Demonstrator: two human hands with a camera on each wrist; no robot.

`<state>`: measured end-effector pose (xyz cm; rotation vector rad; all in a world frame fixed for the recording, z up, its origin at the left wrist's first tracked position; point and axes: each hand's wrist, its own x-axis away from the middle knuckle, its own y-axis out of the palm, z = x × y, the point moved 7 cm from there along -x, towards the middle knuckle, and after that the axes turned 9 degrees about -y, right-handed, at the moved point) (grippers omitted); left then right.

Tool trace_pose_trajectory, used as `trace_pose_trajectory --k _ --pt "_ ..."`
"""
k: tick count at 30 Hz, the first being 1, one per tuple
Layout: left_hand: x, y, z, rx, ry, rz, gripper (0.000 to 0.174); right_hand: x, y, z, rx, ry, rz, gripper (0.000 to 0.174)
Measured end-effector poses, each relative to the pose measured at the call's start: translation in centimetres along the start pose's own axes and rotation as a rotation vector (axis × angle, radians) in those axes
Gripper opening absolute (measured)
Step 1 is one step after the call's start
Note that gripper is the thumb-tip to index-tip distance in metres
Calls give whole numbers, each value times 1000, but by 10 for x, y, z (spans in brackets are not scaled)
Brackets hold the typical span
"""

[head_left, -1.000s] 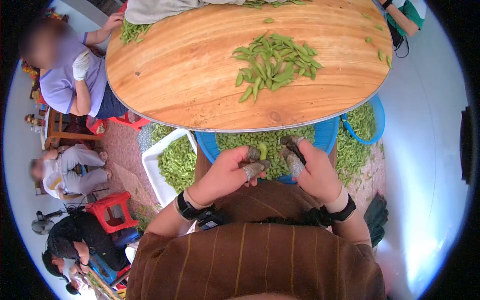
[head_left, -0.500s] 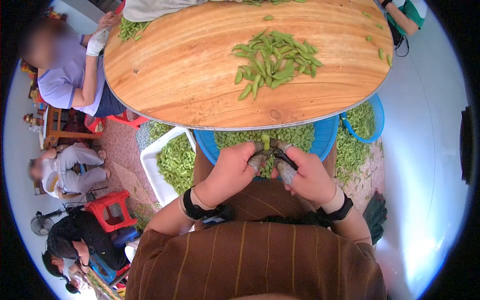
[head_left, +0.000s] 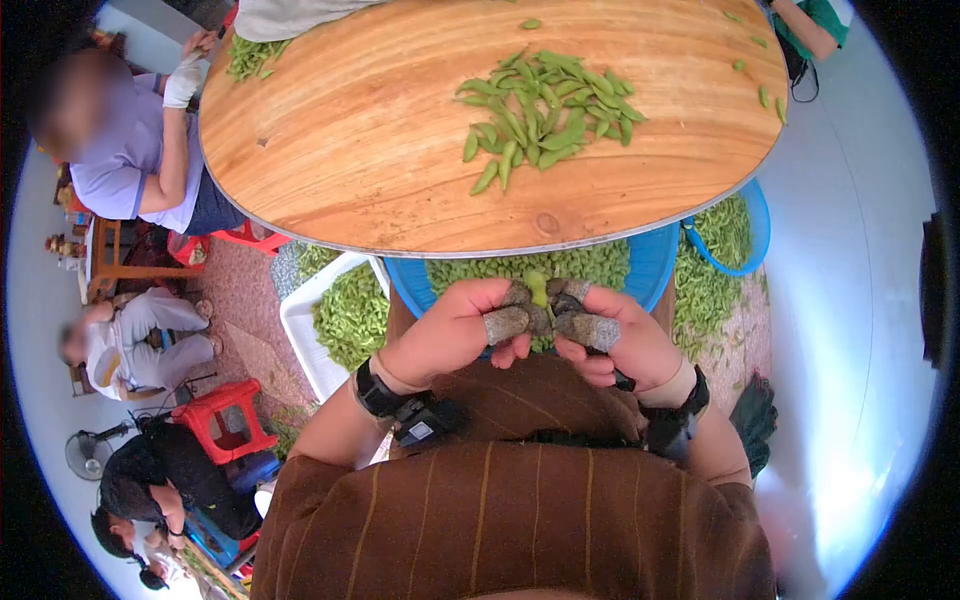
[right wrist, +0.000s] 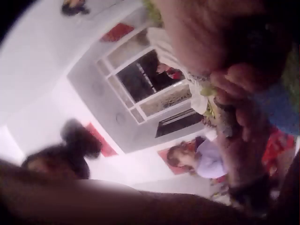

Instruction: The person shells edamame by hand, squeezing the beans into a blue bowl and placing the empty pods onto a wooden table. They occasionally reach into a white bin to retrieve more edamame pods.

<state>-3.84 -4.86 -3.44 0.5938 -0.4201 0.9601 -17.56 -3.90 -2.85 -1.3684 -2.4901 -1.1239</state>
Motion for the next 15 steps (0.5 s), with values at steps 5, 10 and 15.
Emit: trace_pose_trajectory --k 5,10,15 --pt "-11 9 -7 391 18 -142 10 -4 -5 -2 56 -88 37 12" --pt "-17 0 -2 -65 109 133 7 -6 -9 -9 356 -176 63 14" --pt "-10 5 10 -349 317 183 11 -7 -11 -10 389 -193 101 16"
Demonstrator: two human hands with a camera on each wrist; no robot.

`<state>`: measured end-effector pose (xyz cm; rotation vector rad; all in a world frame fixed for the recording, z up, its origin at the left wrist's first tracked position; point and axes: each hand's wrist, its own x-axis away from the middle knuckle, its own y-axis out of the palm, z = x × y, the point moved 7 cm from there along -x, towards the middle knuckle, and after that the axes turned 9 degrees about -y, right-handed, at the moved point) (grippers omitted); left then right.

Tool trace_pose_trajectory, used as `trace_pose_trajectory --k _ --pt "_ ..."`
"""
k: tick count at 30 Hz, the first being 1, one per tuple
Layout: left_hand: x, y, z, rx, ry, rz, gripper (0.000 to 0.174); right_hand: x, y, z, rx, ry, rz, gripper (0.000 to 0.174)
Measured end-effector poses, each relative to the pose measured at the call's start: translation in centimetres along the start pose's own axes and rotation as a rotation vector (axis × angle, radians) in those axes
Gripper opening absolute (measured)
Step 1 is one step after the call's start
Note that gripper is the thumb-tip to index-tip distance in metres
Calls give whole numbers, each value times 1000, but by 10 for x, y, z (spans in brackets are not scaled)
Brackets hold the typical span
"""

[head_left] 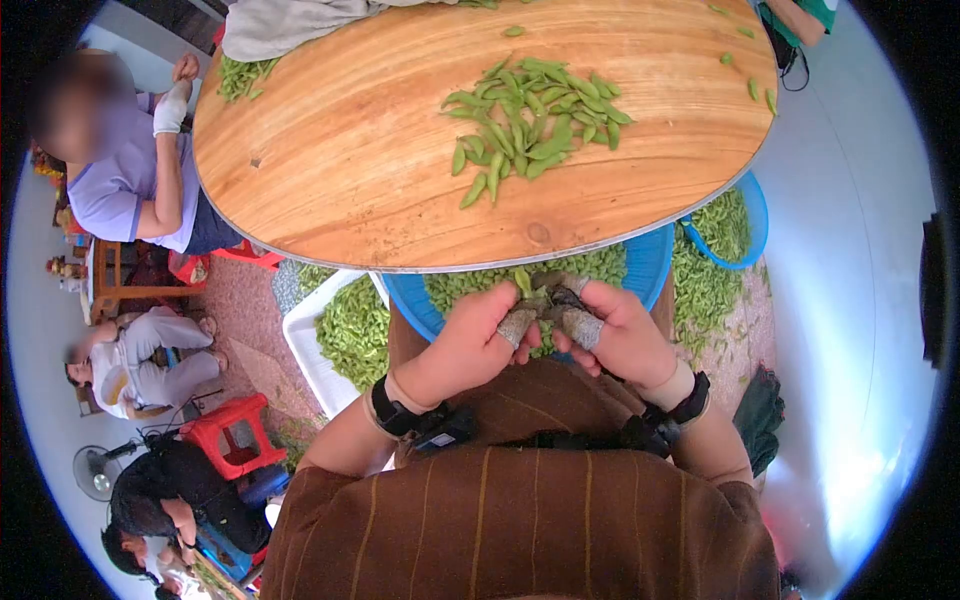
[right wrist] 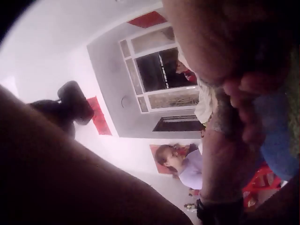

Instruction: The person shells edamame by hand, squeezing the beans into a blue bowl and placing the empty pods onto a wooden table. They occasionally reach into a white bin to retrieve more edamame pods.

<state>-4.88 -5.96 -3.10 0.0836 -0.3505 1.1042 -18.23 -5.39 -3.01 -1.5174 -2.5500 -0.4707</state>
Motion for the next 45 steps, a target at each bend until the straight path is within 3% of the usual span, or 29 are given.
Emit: trace_pose_trajectory --k 2,5,7,11,13,14,16,21,23,24,26,28,30,32,34,36,37,38,39,40,41,42,44,45 --pt "2 -1 4 0 3 -21 13 1 1 9 -123 93 -23 18" --pt "3 0 -4 -85 -112 -76 5 3 -2 8 -74 59 -19 19" --pt "3 4 4 -479 140 -62 5 0 -4 6 -20 20 6 17" --pt "7 15 12 -491 211 -158 11 -8 -10 7 246 2 27 17" --pt "4 5 5 -409 -6 -62 8 -11 -13 2 289 -23 92 17" --pt "5 4 4 -407 -8 -58 8 -11 -16 -1 332 -48 154 19" --pt "10 -5 16 -463 179 102 9 -14 -14 7 251 -33 154 20" --pt "16 -8 9 -373 149 91 9 -13 -8 14 237 23 191 18" --pt "16 -11 7 -391 127 120 9 4 2 -35 961 -625 402 15" --pt "16 -9 9 -398 129 118 8 8 3 -37 964 -626 398 15" --pt "17 -7 14 -403 140 124 8 5 11 -30 942 -458 160 11" --pt "23 0 28 -333 315 58 10 5 11 -35 979 -505 100 11" --pt "30 0 27 -299 305 -2 10 4 8 -4 298 59 -51 15" --pt "34 5 13 -12 9 -227 9 2 12 -3 155 60 -80 17" --pt "39 -2 8 69 -16 -253 9 -2 19 0 12 64 -113 19" --pt "48 -17 4 91 -92 -186 8 -6 25 1 1 48 -164 18" --pt "56 -25 5 96 -87 -178 8 -8 25 1 189 54 -153 17" --pt "66 -43 2 61 -125 -68 8 -11 25 4 195 57 -161 17" --pt "76 -61 -4 25 -163 43 9 -17 24 -3 532 -167 -184 16" --pt "87 -81 -13 -245 -104 195 10 -18 28 -10 864 -397 -203 15" --pt "96 -99 -20 -518 -43 346 12 -21 28 -5 867 -399 -211 15" --pt "103 -111 -23 -517 -43 354 12 -21 28 -7 883 -495 -174 16" --pt "117 -142 -30 -963 -339 571 17 -23 29 -14 893 -594 -135 17" --pt "113 -144 -22 -967 -340 569 17 -25 27 -12 921 -508 -144 17"
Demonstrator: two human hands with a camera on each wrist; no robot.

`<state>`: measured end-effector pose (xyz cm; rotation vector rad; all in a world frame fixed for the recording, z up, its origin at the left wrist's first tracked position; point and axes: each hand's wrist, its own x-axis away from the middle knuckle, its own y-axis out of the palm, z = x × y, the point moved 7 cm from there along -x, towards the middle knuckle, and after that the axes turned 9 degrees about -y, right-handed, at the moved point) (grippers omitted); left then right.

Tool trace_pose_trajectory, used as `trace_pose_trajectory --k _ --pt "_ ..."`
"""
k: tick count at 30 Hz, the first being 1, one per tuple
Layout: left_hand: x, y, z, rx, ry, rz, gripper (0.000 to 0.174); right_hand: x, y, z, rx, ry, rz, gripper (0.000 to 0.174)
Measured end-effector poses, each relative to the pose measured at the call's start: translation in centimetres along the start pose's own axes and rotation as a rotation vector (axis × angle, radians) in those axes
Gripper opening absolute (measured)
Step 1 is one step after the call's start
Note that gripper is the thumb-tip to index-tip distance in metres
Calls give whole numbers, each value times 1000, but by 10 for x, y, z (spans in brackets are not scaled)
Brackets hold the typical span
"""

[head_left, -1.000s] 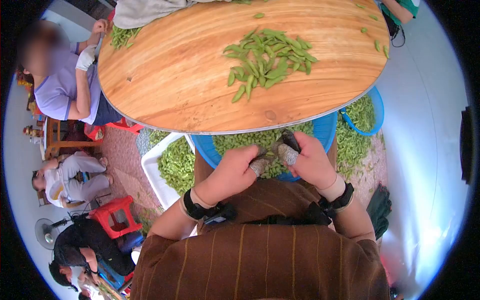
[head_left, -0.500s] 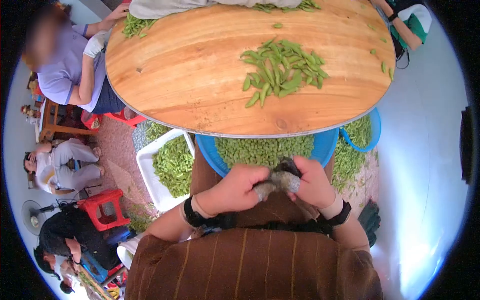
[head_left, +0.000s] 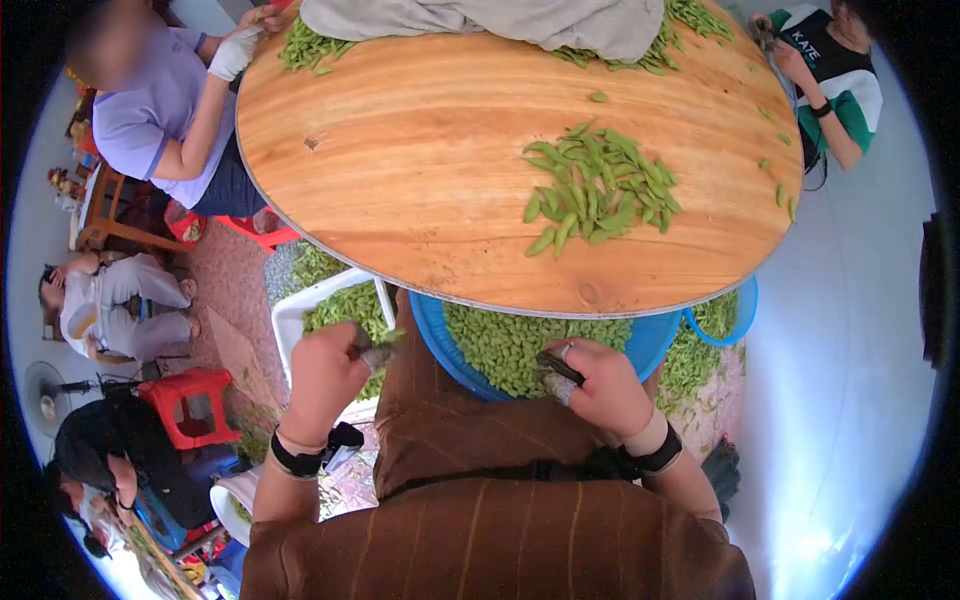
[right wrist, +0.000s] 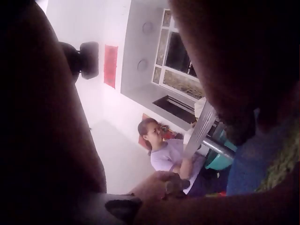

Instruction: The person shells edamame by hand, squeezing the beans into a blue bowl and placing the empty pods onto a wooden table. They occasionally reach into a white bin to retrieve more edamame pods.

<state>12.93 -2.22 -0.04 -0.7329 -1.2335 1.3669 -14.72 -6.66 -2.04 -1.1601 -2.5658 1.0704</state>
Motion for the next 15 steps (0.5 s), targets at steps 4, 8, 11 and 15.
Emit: trace_pose_trajectory --k 4,8,11,15 --pt "-19 -47 72 304 324 418 19 1 1 3 18 128 -64 16" --pt "-42 -35 151 174 511 503 12 7 -6 3 -6 190 -56 16" --pt "-46 -17 174 -13 498 553 12 19 -11 8 6 216 -4 15" --pt "-51 -17 165 89 426 491 23 21 -13 7 -120 202 97 17"
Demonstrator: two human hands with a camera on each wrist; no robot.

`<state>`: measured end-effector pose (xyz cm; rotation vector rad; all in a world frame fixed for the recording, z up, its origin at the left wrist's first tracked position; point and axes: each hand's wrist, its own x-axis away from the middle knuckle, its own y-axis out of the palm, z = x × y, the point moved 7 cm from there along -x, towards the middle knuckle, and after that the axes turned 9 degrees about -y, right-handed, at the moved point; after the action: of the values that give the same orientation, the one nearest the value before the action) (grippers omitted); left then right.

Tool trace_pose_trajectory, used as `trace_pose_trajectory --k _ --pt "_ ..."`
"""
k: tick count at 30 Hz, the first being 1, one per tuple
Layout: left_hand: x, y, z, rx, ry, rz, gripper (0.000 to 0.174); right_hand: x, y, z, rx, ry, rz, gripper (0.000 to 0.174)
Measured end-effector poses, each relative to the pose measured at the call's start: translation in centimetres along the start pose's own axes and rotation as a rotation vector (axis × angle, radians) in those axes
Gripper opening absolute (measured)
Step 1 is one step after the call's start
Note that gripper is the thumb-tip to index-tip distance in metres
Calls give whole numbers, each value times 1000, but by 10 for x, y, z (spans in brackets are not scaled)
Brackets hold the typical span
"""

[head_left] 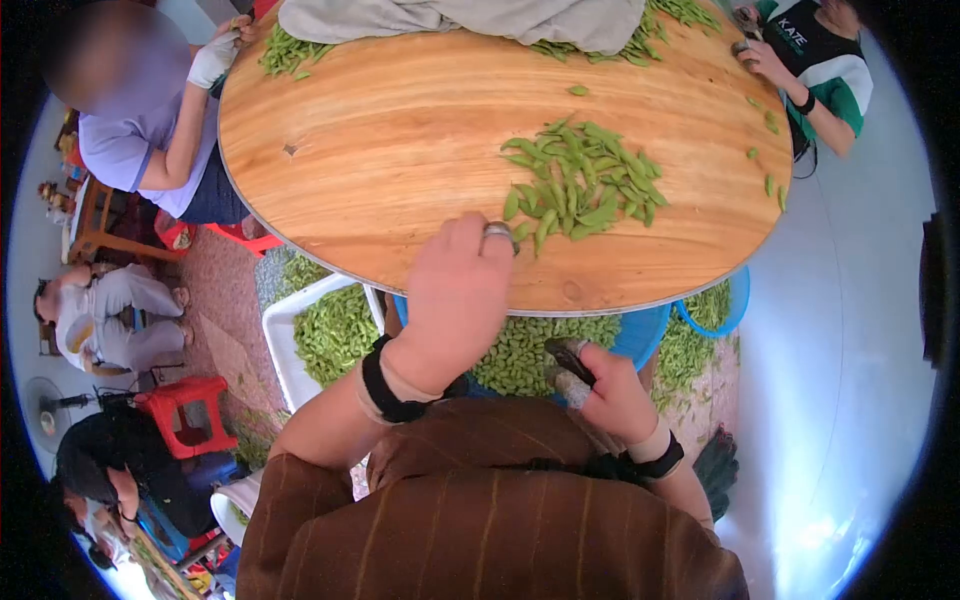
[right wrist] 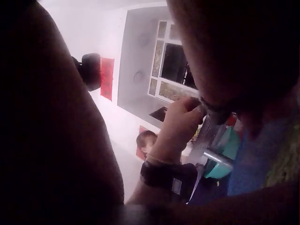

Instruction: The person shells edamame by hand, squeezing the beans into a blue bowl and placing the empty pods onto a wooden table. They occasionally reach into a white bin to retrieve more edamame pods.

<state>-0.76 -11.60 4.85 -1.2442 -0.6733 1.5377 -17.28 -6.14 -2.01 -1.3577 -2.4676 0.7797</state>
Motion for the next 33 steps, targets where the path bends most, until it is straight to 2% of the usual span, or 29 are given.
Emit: trace_pose_trajectory --k 2,4,5,7,8,10,18,20,23,26,28,29,30,32,33 --pt "6 -10 -3 63 -51 -55 21 -1 -6 -10 -64 -18 47 18" --pt "16 -15 -6 121 -102 -113 20 -1 -6 -11 -359 202 -30 18" --pt "24 -8 -10 408 -215 -265 18 -3 -8 -16 -365 206 -27 18" --pt "49 16 -13 917 -437 -530 14 -10 -12 -27 -494 144 13 37" --pt "52 18 -12 918 -439 -542 14 -12 -12 -28 -498 155 17 37" --pt "60 23 -4 1119 -492 -675 18 -16 -15 -31 -478 126 40 34" --pt "67 32 2 1110 -488 -716 19 -10 -12 -25 -550 199 42 26" --pt "66 30 1 1085 -471 -715 19 -10 -11 -28 -751 286 -27 19" --pt "70 30 3 1195 -524 -806 18 -10 -11 -31 -835 278 -72 19" --pt "70 25 4 1172 -450 -713 17 -10 -11 -26 -751 275 -73 22" --pt "67 -12 29 223 283 -163 17 -12 -9 -21 -802 318 -60 23" --pt "65 -14 30 222 285 -165 17 -11 -7 -19 -854 362 -49 24" --pt "57 -4 16 615 -27 -411 17 -10 -9 -19 -856 362 -46 24" --pt "67 25 6 1367 -709 -884 20 -7 -7 -27 -1121 375 -113 25" --pt "66 29 2 1366 -712 -888 20 -5 -6 -27 -1124 379 -112 25"
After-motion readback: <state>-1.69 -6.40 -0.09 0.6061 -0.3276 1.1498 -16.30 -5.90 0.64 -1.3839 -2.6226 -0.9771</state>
